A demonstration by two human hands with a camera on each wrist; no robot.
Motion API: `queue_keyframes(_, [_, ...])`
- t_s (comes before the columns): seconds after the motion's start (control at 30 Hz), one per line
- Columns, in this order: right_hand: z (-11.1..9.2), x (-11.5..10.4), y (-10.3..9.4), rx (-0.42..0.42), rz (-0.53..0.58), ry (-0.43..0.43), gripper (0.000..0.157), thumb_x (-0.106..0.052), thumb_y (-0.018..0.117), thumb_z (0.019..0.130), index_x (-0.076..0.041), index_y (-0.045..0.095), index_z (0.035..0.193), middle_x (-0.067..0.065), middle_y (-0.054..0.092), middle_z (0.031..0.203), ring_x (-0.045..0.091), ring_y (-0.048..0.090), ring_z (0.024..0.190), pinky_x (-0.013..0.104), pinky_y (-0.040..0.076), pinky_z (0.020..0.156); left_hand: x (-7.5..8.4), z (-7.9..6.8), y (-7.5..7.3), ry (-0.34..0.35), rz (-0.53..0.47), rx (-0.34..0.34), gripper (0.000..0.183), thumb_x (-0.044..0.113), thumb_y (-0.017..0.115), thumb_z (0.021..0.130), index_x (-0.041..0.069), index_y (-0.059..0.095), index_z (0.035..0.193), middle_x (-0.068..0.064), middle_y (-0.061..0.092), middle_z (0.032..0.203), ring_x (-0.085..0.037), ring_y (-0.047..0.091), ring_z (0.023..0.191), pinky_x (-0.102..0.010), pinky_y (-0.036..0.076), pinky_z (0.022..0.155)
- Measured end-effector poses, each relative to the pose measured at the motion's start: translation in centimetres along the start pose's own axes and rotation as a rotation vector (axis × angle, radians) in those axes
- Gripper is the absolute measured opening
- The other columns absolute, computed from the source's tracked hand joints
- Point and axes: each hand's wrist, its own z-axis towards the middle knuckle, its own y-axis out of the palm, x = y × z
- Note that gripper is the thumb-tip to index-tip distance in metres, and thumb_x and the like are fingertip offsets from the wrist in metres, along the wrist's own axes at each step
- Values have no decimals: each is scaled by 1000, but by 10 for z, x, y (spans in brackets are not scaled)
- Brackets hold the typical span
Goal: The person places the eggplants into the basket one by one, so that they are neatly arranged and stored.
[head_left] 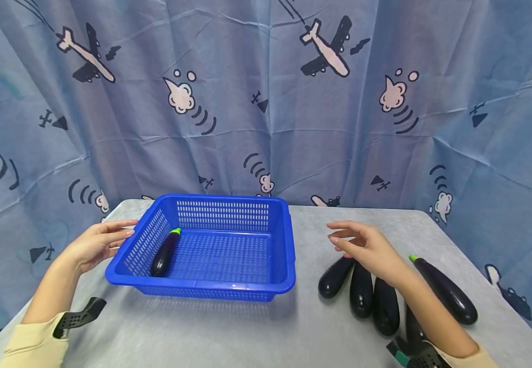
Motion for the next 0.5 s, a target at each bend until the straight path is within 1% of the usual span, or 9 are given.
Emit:
queue_keyframes(0.03, [0,1,0,5,-2,6,44,-20,64,108,1,58,146,26,67,136,26,74,104,33,63,83,0,0,0,2,0,-1,53,17,57,111,-6,42,156,19,72,107,-3,72,97,-27,62,84])
queue_keyframes(0.13, [1,4,0,4,-4,34,45,-20,64,108,2,57,146,27,67,135,27,74,103,34,64,82,1,0,-1,4,-9,-5,48,16,56,111,-1,48,154,19,73,106,-4,73,97,-26,62,85])
queue_keyframes(0.2, [2,7,-1,-10,-9,55,46,-21,63,108,4,56,146,28,67,134,29,74,103,33,64,81,1,0,-2,7,-12,-9,49,16,57,111,-3,46,155,19,73,107,-4,73,98,-26,62,85])
queue_keyframes(0.27, [3,10,-1,-30,-13,83,47,-21,62,109,6,55,146,30,65,135,30,74,103,34,64,81,1,1,-2,11,-16,-12,47,16,57,110,0,49,154,19,73,107,-4,73,99,-26,62,85])
queue_keyframes(0.33, [3,13,-2,-48,-15,111,47,-21,62,109,7,55,146,31,64,137,31,74,104,35,65,82,0,1,-2,13,-18,-16,48,17,58,110,-1,49,154,19,73,108,-4,73,99,-26,62,86])
queue_keyframes(0.5, [4,19,-2,-70,-19,177,48,-20,62,109,8,53,147,33,63,136,35,74,104,41,65,83,-1,0,-1,7,-34,-20,41,17,58,110,6,55,150,19,73,108,-3,72,100,-26,62,86])
